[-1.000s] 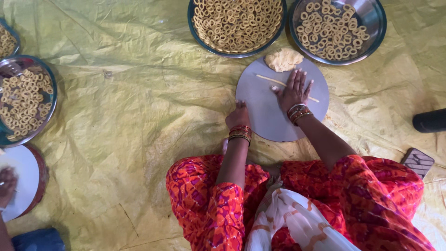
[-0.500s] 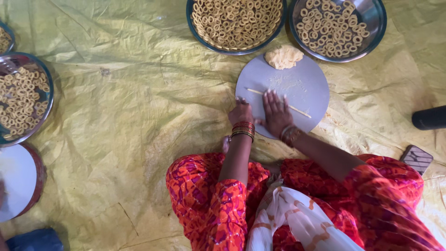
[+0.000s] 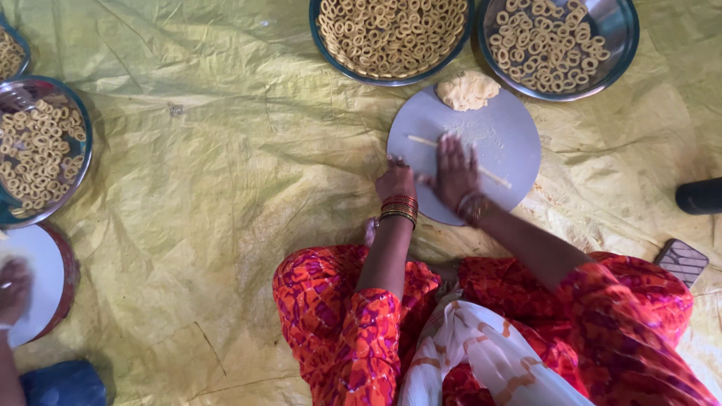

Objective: The person sits on a yellow tarp and shapes dough into small ring-shaped snacks by hand. They roll small pieces of dough into thin ropes, then join the ends to form rings, placing the finished pieces into metal bowls.

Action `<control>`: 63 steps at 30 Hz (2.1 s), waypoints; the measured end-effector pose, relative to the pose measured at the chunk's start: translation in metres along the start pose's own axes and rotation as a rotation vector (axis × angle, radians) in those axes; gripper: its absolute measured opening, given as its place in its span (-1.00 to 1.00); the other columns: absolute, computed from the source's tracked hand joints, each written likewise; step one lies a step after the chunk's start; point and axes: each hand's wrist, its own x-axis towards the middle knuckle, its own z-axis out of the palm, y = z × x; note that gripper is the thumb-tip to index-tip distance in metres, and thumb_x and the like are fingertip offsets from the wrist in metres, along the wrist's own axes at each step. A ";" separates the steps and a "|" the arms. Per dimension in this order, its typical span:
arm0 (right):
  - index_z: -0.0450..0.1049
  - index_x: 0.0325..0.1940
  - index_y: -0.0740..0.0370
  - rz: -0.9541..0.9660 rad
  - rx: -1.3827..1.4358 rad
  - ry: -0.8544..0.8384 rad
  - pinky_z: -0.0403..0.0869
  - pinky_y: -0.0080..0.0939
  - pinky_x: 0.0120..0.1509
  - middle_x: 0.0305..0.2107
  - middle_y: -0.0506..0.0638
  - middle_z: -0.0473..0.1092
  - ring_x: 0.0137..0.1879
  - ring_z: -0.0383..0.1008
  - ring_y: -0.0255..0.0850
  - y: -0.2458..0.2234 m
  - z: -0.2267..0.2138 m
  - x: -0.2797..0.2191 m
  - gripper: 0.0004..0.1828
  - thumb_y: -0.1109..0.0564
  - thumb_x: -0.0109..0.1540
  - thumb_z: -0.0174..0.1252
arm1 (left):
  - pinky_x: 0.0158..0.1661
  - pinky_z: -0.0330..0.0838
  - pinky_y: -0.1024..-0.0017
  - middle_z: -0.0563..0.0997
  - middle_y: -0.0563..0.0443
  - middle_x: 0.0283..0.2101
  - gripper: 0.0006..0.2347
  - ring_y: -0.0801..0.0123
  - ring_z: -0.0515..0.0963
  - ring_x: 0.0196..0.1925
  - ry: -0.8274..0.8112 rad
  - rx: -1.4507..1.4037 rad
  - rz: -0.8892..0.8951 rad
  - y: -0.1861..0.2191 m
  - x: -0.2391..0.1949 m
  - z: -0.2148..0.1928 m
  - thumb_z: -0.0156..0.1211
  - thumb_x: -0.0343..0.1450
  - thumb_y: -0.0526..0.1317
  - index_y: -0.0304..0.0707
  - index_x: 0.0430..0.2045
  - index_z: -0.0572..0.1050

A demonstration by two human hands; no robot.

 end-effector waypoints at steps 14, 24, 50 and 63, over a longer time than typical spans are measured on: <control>-0.31 0.58 0.36 0.019 -0.005 -0.028 -0.32 0.32 0.60 0.54 0.23 -0.25 0.63 -0.33 0.03 0.002 -0.003 -0.004 0.13 -0.53 0.27 -0.22 | -0.12 0.61 0.26 0.26 -0.18 0.44 -0.66 0.20 0.70 -0.03 -0.018 0.003 0.018 0.001 -0.010 -0.016 0.03 0.48 -0.33 -0.26 0.19 0.40; -0.29 0.58 0.35 -0.099 0.045 -0.036 -0.27 0.29 0.59 0.53 0.25 -0.23 0.64 -0.32 0.06 0.001 -0.001 -0.037 0.16 -0.57 0.24 -0.25 | -0.13 0.62 0.23 0.24 -0.19 0.43 -0.67 0.18 0.70 -0.04 -0.032 0.004 0.011 -0.001 0.003 -0.001 -0.03 0.51 -0.30 -0.27 0.20 0.38; -0.40 0.59 0.34 0.201 0.010 -0.128 -0.32 0.31 0.58 0.53 0.25 -0.36 0.62 -0.41 0.05 0.053 -0.037 -0.020 0.10 -0.56 0.30 -0.45 | -0.12 0.61 0.22 0.39 -0.10 0.35 -0.66 0.20 0.70 -0.04 -0.041 0.007 -0.031 -0.002 0.014 0.017 -0.09 0.52 -0.35 -0.20 0.22 0.37; -0.41 0.58 0.31 -0.028 -0.055 -0.216 -0.31 0.23 0.61 0.53 0.20 -0.39 0.63 -0.44 0.01 0.030 -0.023 -0.089 0.15 -0.62 0.24 -0.49 | -0.16 0.62 0.24 0.68 -0.12 -0.07 -0.78 0.20 0.73 -0.14 0.003 0.045 -0.018 0.001 0.007 0.008 0.01 0.50 -0.30 -0.23 -0.01 0.52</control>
